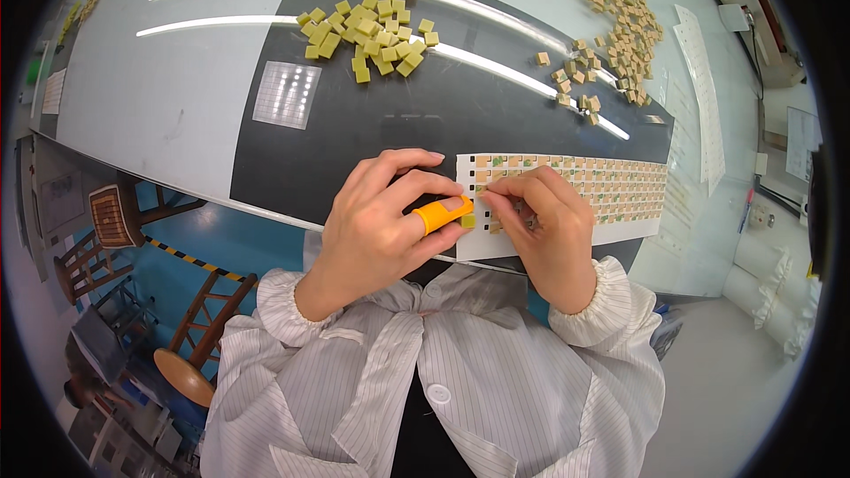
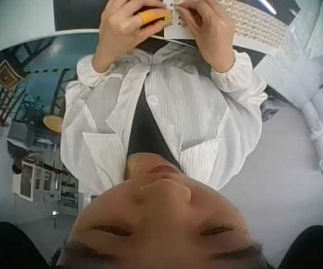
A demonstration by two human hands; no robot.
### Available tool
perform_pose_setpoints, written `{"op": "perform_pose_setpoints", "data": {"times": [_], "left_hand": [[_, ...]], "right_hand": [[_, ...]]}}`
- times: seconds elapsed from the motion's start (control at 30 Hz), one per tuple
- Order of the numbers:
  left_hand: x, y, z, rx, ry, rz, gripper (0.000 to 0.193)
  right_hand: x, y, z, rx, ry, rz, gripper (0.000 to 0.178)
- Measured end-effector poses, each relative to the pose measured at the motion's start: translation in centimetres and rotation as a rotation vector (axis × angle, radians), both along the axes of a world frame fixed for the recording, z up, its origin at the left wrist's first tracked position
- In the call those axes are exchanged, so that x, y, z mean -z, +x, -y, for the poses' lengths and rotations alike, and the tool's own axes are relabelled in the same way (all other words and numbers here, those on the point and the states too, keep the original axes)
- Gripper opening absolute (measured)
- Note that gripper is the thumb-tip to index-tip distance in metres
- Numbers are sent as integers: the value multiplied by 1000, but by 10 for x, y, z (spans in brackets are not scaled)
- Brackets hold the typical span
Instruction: Assembling small yellow components onto a white grid board at a manufacturing workstation.
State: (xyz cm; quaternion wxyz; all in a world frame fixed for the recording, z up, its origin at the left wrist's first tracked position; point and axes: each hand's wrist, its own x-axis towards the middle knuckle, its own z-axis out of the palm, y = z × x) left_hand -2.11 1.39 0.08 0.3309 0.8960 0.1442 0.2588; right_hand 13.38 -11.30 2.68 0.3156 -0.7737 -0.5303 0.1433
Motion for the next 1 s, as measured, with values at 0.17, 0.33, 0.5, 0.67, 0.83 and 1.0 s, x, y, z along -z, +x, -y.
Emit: {"op": "perform_pose_setpoints", "data": {"times": [0.17,0.33,0.5,0.67,0.83,1.0], "left_hand": [[-1,0,1,-3,-6,4,19],[0,0,0,-9,-18,-3,19],[-1,0,0,2,-13,-6,20],[0,1,-1,-1,-15,-12,22],[0,0,-1,3,-9,-13,19],[1,0,-1,3,-14,-4,19]], "right_hand": [[-3,0,-2,64,-62,-89,12],[-11,6,-6,45,-115,-359,10],[-28,21,-13,115,-381,-993,13],[-26,21,-15,106,-525,-1117,16],[-24,19,-16,105,-521,-1119,15],[-26,19,-16,120,-535,-1124,15]]}}
